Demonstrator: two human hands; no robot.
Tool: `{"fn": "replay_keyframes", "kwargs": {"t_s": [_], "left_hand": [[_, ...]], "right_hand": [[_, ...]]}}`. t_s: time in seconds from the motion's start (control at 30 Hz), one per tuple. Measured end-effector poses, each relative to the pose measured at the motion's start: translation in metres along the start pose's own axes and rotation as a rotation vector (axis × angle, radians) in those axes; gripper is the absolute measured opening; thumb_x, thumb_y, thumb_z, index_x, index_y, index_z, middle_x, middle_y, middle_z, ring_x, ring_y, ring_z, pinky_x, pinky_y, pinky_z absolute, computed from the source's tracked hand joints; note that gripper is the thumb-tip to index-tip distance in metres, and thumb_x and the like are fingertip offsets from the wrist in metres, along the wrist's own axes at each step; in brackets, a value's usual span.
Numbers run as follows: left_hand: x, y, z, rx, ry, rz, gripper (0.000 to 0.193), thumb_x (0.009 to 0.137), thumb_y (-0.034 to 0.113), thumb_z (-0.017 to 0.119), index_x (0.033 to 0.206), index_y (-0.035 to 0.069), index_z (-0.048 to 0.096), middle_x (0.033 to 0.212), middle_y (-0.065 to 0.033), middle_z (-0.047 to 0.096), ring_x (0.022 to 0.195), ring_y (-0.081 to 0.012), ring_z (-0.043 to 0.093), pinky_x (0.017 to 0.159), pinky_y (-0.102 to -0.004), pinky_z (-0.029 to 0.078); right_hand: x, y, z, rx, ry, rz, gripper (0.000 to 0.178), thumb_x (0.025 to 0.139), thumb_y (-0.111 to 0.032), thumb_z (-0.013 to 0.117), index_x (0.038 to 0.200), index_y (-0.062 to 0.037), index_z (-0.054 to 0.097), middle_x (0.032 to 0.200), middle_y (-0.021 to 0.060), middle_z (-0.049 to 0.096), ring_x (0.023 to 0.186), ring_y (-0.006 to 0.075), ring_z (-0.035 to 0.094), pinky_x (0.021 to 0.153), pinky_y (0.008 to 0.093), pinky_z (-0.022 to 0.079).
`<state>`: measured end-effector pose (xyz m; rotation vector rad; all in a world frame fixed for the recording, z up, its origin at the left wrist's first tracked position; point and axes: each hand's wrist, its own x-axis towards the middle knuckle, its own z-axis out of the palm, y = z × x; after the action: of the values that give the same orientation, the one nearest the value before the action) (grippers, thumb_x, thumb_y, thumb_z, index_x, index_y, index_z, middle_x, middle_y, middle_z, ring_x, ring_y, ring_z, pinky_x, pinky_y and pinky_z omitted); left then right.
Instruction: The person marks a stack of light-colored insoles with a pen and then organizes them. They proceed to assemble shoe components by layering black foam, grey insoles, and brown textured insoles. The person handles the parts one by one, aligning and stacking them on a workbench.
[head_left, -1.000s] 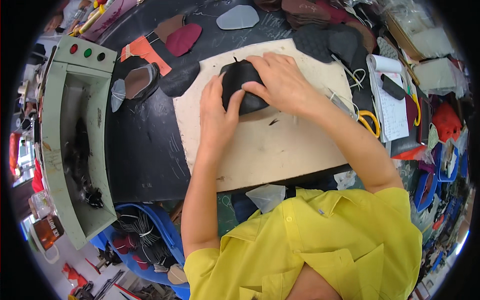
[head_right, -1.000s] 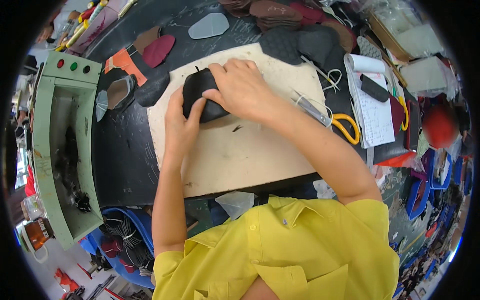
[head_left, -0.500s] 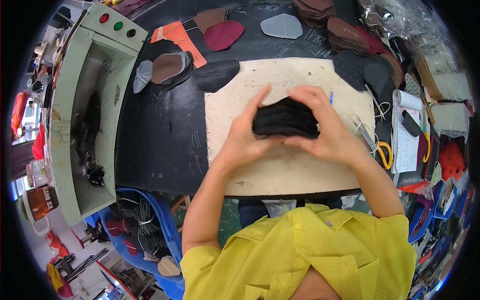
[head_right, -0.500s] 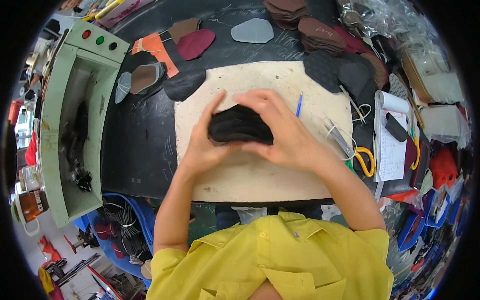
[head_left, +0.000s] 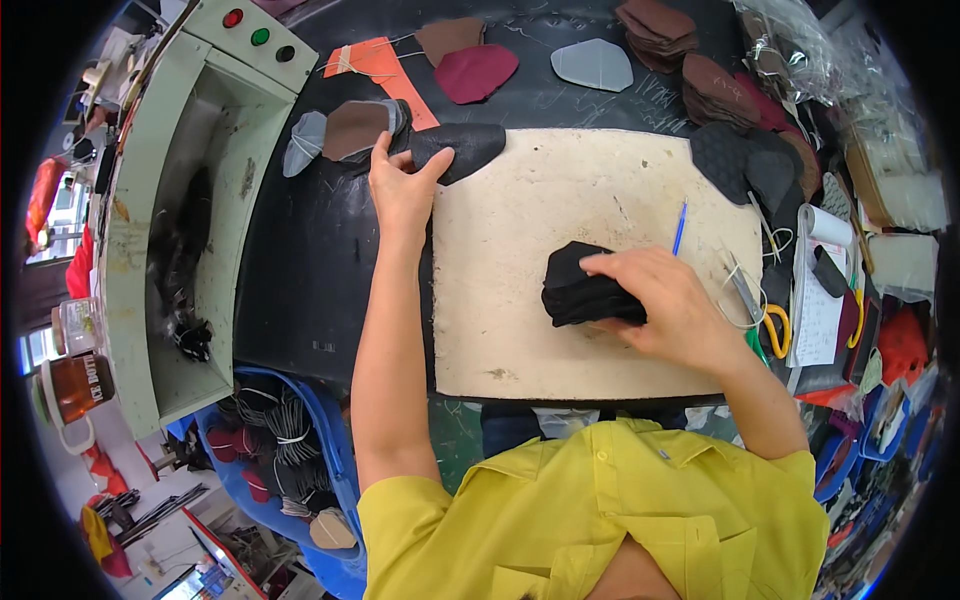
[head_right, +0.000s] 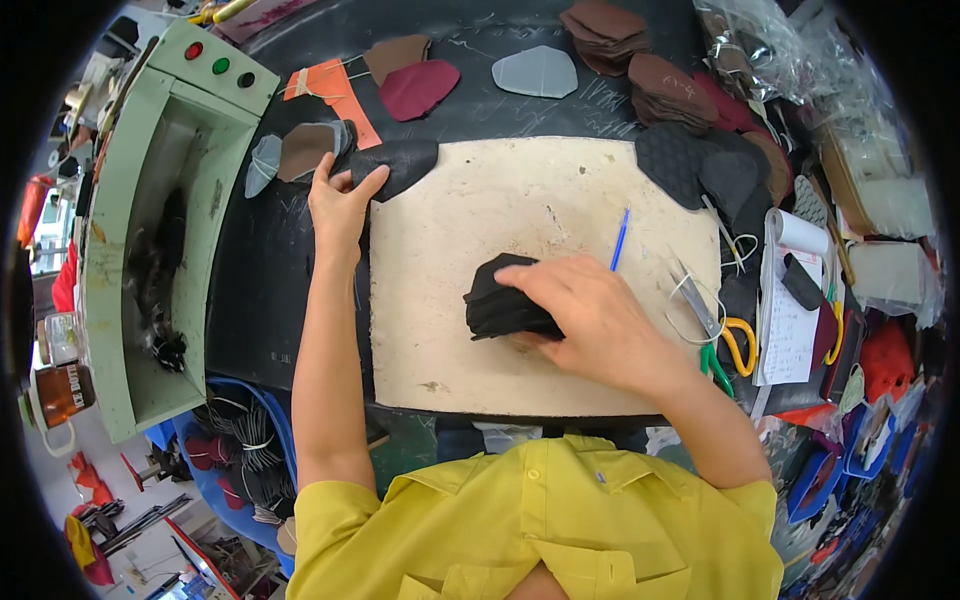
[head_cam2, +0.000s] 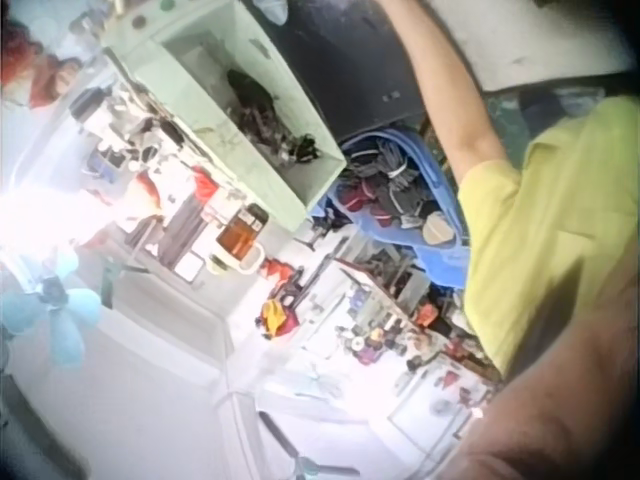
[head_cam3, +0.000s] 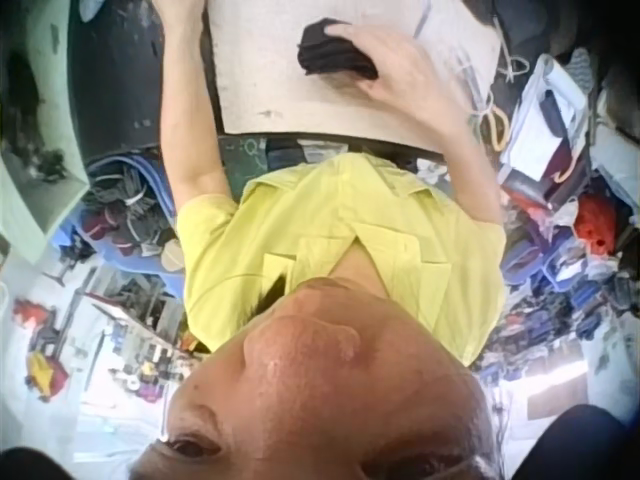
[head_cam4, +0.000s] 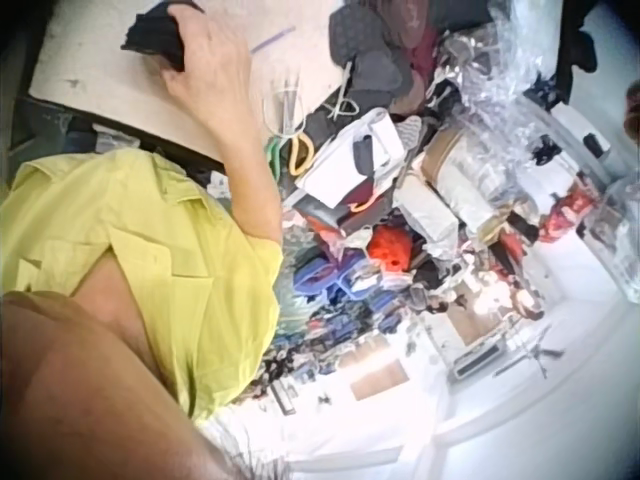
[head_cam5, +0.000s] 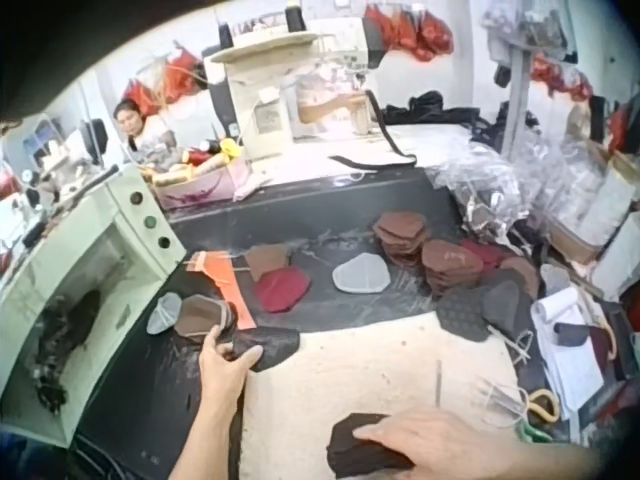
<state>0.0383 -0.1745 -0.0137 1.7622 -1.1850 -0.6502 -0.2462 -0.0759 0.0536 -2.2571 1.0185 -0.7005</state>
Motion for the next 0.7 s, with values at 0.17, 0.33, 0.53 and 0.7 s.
{"fn": "replay_keyframes", "kwargs": {"t_s": [0.17, 0.33, 0.53, 0.7], "left_hand": [[-0.039, 0.025, -0.010, 0.095, 0.079, 0.800, 0.041, 0.068, -0.010, 0.070, 0.107, 0.003, 0.070, 0.090, -0.0097, 0.063, 0.081, -0.0223, 0.062, 0.073, -0.0295, 0.051], [-0.080, 0.045, -0.020, 0.193, 0.062, 1.314, 0.038, 0.050, -0.008, 0.066, 0.084, 0.006, 0.075, 0.086, -0.0072, 0.059, 0.080, -0.0257, 0.062, 0.067, -0.0340, 0.053], [-0.073, 0.040, -0.006, -0.319, -0.119, 0.310, 0.033, 0.076, -0.005, 0.070, 0.107, 0.002, 0.066, 0.096, -0.0114, 0.066, 0.087, -0.0202, 0.066, 0.076, -0.0281, 0.051], [-0.059, 0.032, -0.007, 0.244, -0.093, 0.147, 0.056, 0.078, 0.003, 0.075, 0.129, -0.002, 0.052, 0.110, -0.0147, 0.063, 0.094, -0.0250, 0.063, 0.084, -0.0319, 0.049]], "right_hand": [[-0.020, 0.003, -0.002, -0.055, -0.035, -0.147, 0.050, 0.058, -0.001, 0.076, 0.106, -0.0090, 0.065, 0.104, 0.0081, 0.066, 0.099, 0.0274, 0.063, 0.084, 0.0386, 0.049], [-0.036, -0.002, 0.011, -0.146, -0.002, -0.245, 0.035, 0.068, -0.006, 0.070, 0.103, -0.0117, 0.067, 0.105, 0.0060, 0.066, 0.102, 0.0256, 0.062, 0.085, 0.0392, 0.049], [-0.024, -0.005, -0.015, 0.113, -0.058, -0.059, 0.051, 0.060, -0.003, 0.074, 0.110, -0.0089, 0.066, 0.106, 0.0101, 0.065, 0.100, 0.0305, 0.062, 0.091, 0.0380, 0.049], [0.040, 0.021, -0.057, 0.885, -0.170, 0.598, 0.064, 0.071, -0.026, 0.083, 0.122, 0.0019, 0.056, 0.112, 0.0078, 0.066, 0.103, 0.0188, 0.061, 0.091, 0.0305, 0.048]]}}
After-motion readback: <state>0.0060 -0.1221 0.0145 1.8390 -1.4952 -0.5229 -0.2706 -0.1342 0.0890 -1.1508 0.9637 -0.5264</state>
